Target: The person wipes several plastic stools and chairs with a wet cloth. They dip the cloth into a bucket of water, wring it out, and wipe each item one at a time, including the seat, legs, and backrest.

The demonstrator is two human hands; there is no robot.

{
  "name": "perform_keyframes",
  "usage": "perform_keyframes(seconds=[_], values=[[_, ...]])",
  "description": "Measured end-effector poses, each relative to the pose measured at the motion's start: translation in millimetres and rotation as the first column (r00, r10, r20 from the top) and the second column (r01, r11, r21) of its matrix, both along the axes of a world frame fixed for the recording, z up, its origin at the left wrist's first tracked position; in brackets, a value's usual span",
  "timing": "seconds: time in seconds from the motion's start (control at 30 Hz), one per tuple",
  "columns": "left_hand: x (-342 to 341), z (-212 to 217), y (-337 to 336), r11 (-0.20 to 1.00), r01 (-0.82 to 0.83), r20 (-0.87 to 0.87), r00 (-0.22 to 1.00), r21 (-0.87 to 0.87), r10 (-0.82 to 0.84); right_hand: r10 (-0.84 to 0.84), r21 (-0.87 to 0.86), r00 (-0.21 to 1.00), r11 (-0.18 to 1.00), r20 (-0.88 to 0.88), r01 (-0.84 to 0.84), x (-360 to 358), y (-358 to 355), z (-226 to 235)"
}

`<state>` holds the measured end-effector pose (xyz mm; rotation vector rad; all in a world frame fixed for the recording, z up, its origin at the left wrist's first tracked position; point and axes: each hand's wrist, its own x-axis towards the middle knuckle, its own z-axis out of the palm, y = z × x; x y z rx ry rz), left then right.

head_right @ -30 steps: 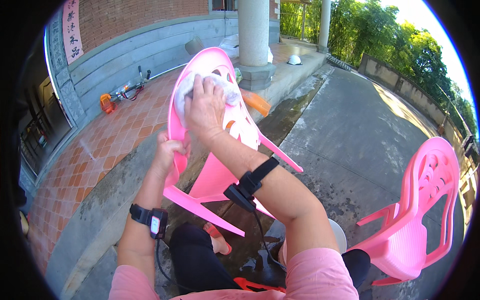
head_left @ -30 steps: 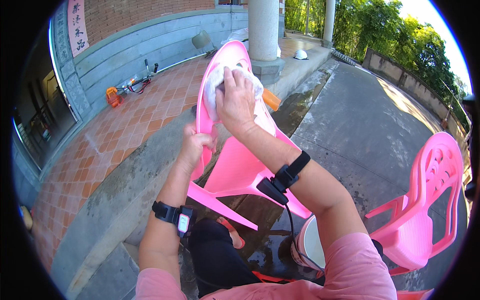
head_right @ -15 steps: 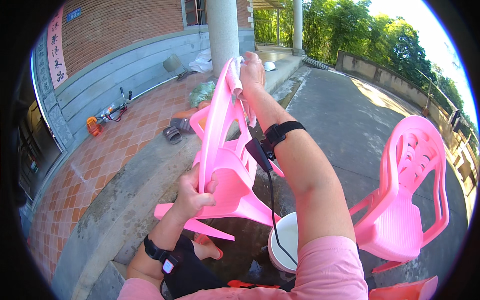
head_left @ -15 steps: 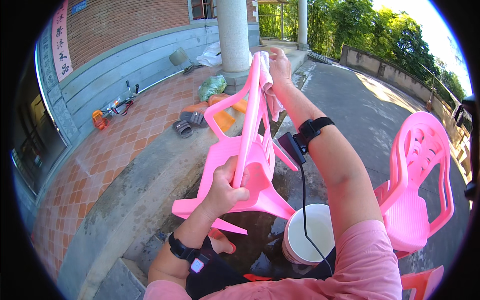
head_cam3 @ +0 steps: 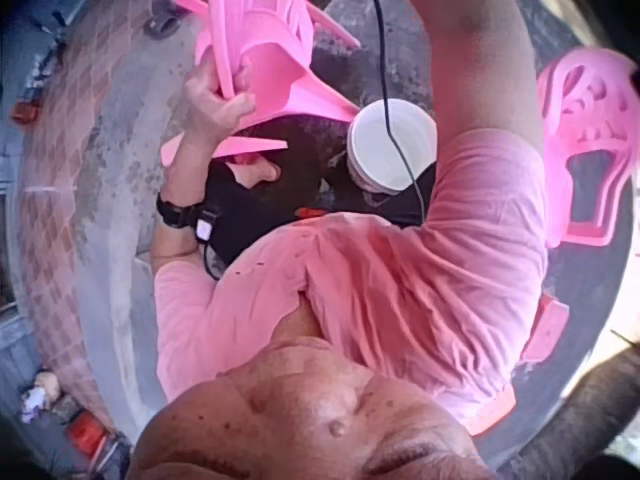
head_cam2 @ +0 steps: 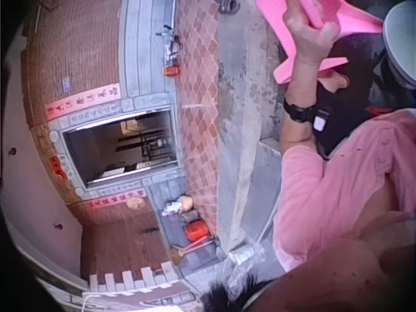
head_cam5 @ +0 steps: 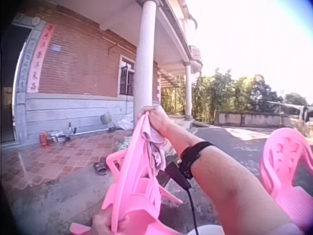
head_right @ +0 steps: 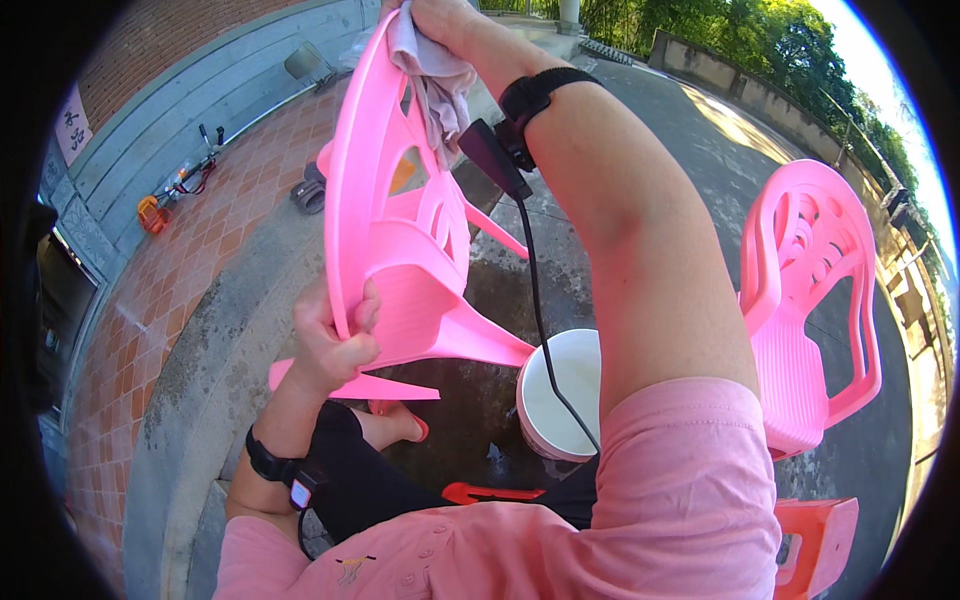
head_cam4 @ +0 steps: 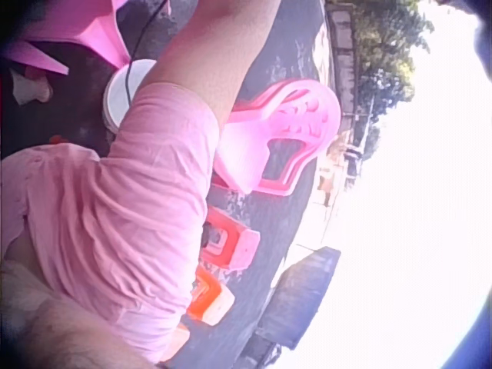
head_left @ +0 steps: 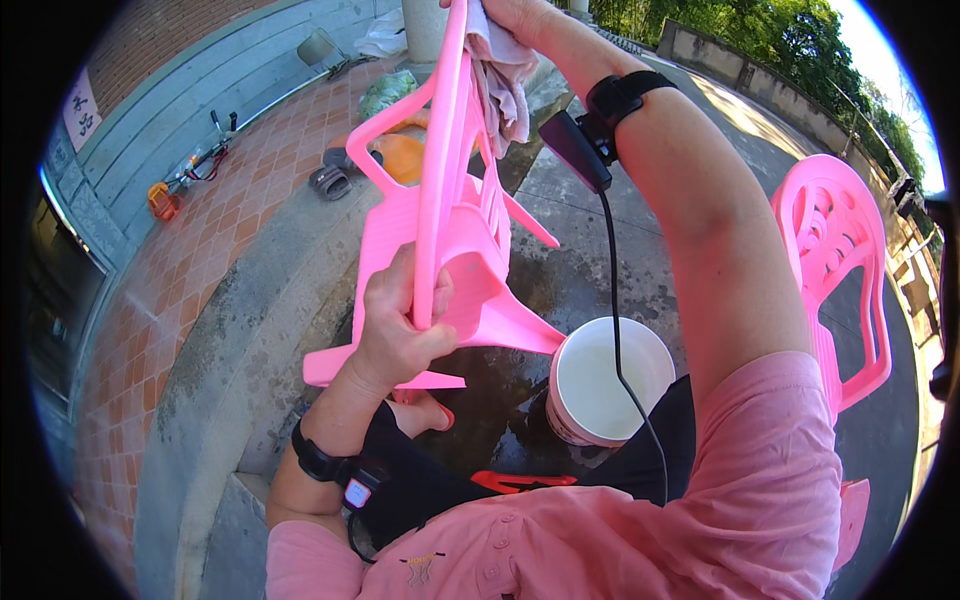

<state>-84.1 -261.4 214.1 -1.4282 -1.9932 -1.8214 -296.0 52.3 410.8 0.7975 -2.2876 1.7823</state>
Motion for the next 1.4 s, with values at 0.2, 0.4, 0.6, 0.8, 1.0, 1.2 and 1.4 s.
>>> perform_keyframes(seconds=[0.2, 0.4, 0.6, 0.8, 1.0, 1.2, 1.4], values=[[-41.5, 17.6, -38.6, 0.995, 0.031, 0.084, 0.996, -0.099, -0.023, -0.5, -0.043, 0.673, 0.818, -0.546, 0.574, 34.9, 39.6, -30.0], [-70.1, 38.3, -41.3, 0.985, 0.162, 0.303, 0.943, -0.062, -0.136, -0.807, -0.208, 0.501, 0.573, -0.312, 0.793, 133.3, 50.7, -45.5], [-62.4, 54.7, -11.1, 0.972, 0.103, 0.077, 0.993, -0.212, -0.088, -0.797, -0.025, 0.196, 0.256, -0.572, 0.966, 187.7, 71.2, -46.2], [-42.3, 91.6, 50.7, 0.949, -0.311, -0.435, 0.847, 0.059, 0.305, -0.891, -0.018, 0.102, 0.122, -0.442, 0.992, 177.4, 52.2, -54.0], [-76.5, 123.7, 93.4, 0.706, -0.704, -0.575, 0.61, -0.078, 0.545, -0.917, -0.042, -0.124, -0.117, -0.38, 0.992, 159.2, 56.3, -89.7], [-107.2, 111.6, 81.7, 0.62, -0.784, -0.631, 0.464, 0.033, 0.622, -0.972, -0.107, 0.204, 0.192, 0.114, 0.976, 143.6, 72.9, -129.5], [-131.3, 132.8, 81.8, 0.679, -0.724, -0.499, 0.635, -0.119, 0.59, -0.745, -0.693, 0.664, 0.45, 0.056, 0.563, 139.2, 22.9, -84.5]])
